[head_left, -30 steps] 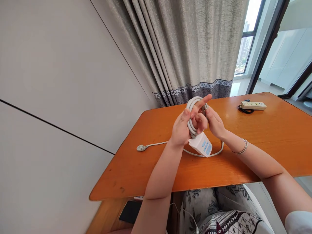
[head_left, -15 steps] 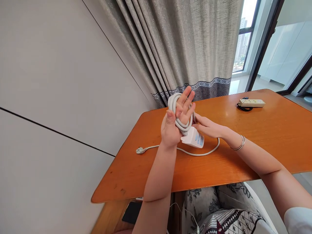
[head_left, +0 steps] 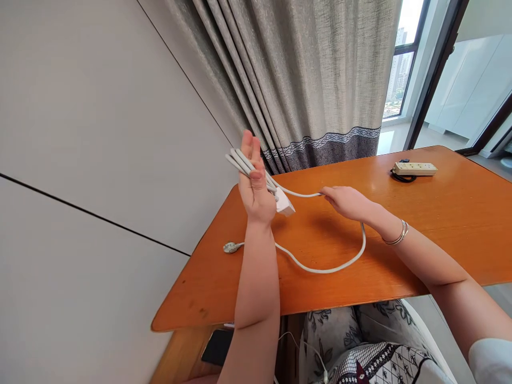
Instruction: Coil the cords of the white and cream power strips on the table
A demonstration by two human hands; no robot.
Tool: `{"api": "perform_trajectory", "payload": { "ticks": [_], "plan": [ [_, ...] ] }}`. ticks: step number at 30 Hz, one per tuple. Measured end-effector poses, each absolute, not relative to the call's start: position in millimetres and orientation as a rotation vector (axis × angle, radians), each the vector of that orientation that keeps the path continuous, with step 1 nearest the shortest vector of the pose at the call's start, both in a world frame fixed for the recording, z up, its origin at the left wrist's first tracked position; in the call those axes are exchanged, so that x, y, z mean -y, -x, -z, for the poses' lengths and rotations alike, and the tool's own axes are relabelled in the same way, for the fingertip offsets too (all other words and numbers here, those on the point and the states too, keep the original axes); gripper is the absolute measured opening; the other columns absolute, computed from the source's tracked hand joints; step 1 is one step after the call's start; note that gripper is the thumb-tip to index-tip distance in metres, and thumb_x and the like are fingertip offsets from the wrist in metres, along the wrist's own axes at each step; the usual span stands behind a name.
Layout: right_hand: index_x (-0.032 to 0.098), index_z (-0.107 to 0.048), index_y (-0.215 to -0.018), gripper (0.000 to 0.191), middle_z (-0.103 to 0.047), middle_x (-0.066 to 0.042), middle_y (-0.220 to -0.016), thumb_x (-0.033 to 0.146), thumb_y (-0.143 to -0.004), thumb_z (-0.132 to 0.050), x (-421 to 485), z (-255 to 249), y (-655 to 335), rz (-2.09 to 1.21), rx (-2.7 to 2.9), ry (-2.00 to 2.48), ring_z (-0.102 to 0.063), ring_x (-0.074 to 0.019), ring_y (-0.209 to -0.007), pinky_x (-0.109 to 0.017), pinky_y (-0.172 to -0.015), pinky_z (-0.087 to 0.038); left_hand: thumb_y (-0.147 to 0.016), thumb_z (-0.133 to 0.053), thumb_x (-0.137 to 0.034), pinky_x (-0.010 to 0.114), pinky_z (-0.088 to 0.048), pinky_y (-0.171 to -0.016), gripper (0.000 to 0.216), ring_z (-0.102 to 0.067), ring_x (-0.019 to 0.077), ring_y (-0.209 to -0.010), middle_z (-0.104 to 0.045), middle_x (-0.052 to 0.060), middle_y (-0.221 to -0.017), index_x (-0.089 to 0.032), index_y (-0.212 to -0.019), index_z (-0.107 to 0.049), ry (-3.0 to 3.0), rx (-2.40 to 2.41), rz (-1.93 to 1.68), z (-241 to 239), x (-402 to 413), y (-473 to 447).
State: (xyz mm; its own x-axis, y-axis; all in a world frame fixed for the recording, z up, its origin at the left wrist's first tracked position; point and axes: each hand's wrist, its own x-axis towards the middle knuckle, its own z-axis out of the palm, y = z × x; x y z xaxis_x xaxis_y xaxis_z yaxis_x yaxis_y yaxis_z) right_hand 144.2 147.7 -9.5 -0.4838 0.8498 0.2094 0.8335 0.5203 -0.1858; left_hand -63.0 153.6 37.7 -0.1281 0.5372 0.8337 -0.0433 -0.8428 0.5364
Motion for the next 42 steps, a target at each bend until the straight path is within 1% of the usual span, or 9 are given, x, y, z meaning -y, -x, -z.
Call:
{"api": "perform_trajectory", "payload": {
  "ticks": [6,12,20,22,25,28,31,34,42],
  "plan": [
    [0.019,-0.067,-0.106,0.031,-0.074,-0.006,-0.092,0.036,-0.104,-0.041,-130,-12,-161,0.225,2.36,1.129,-0.065,-0.0172,-0.079,-0.027,-0.059,-0.03,-0.082,-0.051,-0.078,0.045,-0.021,-0.125,0.054,-0.03,0.0276,-0.151,-0.039,-0.001,-0.159,-0.03,-0.105,-0.063,-1.701,-0.582,-1.923,-35,-167,78],
    [0.019,-0.067,-0.098,0.035,-0.065,-0.002,-0.07,0.036,-0.105,-0.037,-108,-19,-158,0.243,2.424,0.634,-0.056,-0.0126,-0.062,-0.027,-0.056,-0.028,-0.081,-0.063,-0.068,0.053,-0.025,-0.122,0.048,-0.041,0.0329,-0.144,-0.049,0.007,-0.152,-0.021,-0.081,-0.058,-1.591,-0.483,-1.618,-31,-164,69],
    [0.021,-0.068,-0.099,0.03,-0.061,-0.001,-0.069,0.039,-0.103,-0.043,-101,-25,-155,0.041,2.258,0.46,-0.054,-0.0118,-0.061,-0.025,-0.058,-0.037,-0.081,-0.069,-0.06,0.05,-0.036,-0.116,0.048,-0.055,0.0355,-0.132,-0.061,0.013,-0.137,-0.017,-0.069,-0.051,-1.463,-0.351,-1.301,-28,-146,44],
    [0.022,-0.069,-0.101,0.03,-0.063,-0.003,-0.076,0.039,-0.103,-0.045,-102,-25,-155,0.037,2.21,0.454,-0.058,-0.0133,-0.068,-0.026,-0.063,-0.042,-0.081,-0.069,-0.06,0.044,-0.048,-0.104,0.048,-0.065,0.0305,-0.118,-0.066,0.013,-0.127,-0.017,-0.069,-0.053,-1.456,-0.371,-1.206,-25,-143,36],
    [0.025,-0.072,-0.103,0.029,-0.063,-0.005,-0.084,0.041,-0.101,-0.049,-106,-25,-157,0.081,2.086,0.491,-0.06,-0.017,-0.08,-0.031,-0.076,-0.049,-0.079,-0.07,-0.062,0.031,-0.054,-0.073,0.047,-0.069,0.0213,-0.082,-0.071,0.007,-0.086,-0.017,-0.071,-0.058,-1.45,-0.421,-1.099,-17,-141,28],
    [0.027,-0.074,-0.107,0.028,-0.061,-0.007,-0.094,0.044,-0.097,-0.055,-112,-27,-162,0.168,1.971,0.582,-0.059,-0.0211,-0.093,-0.04,-0.089,-0.049,-0.078,-0.069,-0.065,0.025,-0.045,-0.053,0.047,-0.061,0.0151,-0.056,-0.059,-0.002,-0.059,-0.018,-0.077,-0.063,-1.421,-0.436,-1.028,-11,-139,22],
    [0.029,-0.073,-0.115,0.03,-0.06,-0.009,-0.114,0.044,-0.097,-0.055,-116,-29,-166,0.153,1.965,0.639,-0.056,-0.0251,-0.11,-0.048,-0.099,-0.046,-0.076,-0.064,-0.073,0.023,-0.036,-0.042,0.056,-0.056,0.0132,-0.043,-0.058,-0.002,-0.054,-0.018,-0.083,-0.063,-1.44,-0.415,-0.875,-12,-134,19],
    [0.028,-0.069,-0.124,0.035,-0.059,-0.01,-0.123,0.043,-0.099,-0.051,-115,-31,-168,0.022,2.033,0.656,-0.057,-0.0246,-0.115,-0.046,-0.099,-0.048,-0.078,-0.057,-0.077,0.021,-0.027,-0.034,0.06,-0.041,0.0095,-0.031,-0.053,-0.004,-0.044,-0.018,-0.082,-0.059,-1.498,-0.402,-0.771,-17,-130,19],
    [0.023,-0.072,-0.119,0.034,-0.064,-0.01,-0.112,0.042,-0.099,-0.053,-114,-37,-180,-0.073,2.141,0.721,-0.063,-0.0208,-0.098,-0.037,-0.088,-0.051,-0.079,-0.054,-0.078,0.031,-0.059,-0.062,0.06,-0.032,0.0023,-0.032,-0.039,-0.011,-0.052,-0.019,-0.072,-0.045,-1.479,-0.327,-0.612,-20,-126,12]
  ]
}}
